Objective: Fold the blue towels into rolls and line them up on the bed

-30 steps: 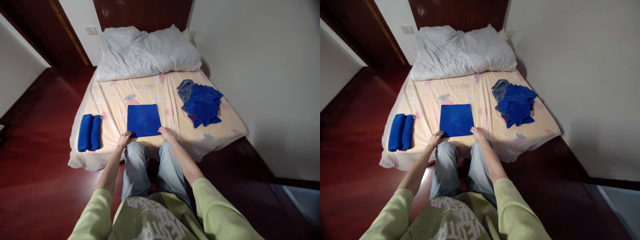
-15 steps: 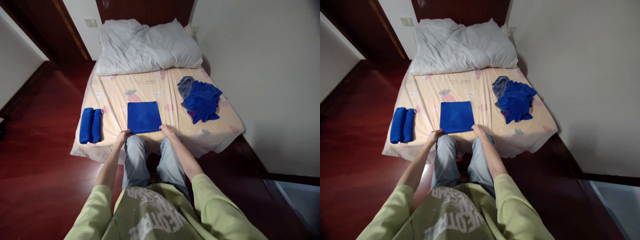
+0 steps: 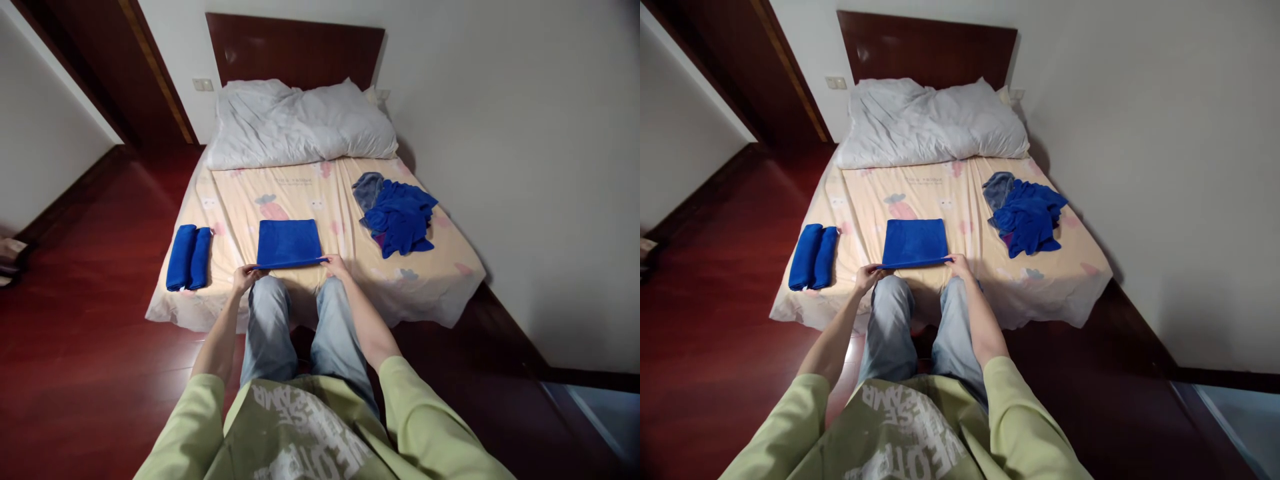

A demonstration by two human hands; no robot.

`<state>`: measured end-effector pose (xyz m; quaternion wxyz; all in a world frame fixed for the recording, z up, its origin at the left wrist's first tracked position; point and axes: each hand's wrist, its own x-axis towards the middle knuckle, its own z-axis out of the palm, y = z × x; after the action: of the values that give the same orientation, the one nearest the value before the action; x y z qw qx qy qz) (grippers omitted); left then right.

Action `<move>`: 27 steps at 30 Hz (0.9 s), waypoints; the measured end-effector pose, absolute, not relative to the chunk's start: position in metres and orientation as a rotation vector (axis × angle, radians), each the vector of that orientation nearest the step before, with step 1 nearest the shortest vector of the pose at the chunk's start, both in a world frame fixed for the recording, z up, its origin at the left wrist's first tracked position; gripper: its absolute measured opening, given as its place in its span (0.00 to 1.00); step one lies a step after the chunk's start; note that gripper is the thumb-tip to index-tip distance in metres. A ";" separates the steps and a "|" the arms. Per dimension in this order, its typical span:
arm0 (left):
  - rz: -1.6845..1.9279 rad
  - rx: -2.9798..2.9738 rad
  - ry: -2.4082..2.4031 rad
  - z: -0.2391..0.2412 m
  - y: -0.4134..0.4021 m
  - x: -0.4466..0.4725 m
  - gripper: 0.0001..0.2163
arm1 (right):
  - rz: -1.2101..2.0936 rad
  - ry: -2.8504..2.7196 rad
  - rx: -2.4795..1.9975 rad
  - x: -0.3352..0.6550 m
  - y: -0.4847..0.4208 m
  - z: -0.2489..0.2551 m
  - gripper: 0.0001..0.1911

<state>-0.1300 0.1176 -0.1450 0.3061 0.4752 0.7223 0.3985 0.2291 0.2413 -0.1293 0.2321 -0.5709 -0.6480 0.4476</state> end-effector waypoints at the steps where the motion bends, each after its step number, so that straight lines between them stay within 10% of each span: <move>1: 1.078 1.240 1.902 -0.147 0.118 -0.129 0.15 | 1.261 -1.730 -1.592 0.228 0.242 -0.131 0.17; 10: 1.238 1.098 1.859 -0.178 0.130 -0.130 0.28 | 1.430 -1.326 -1.733 0.222 0.249 -0.140 0.13; 27: 1.083 1.118 2.111 -0.176 0.156 -0.131 0.10 | 1.462 -1.305 -1.904 0.223 0.247 -0.138 0.19</move>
<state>-0.1315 0.1561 -0.1764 0.2564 0.4120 0.7779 0.3991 0.2233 0.2468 -0.1382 0.2032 -0.6824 -0.4676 0.5239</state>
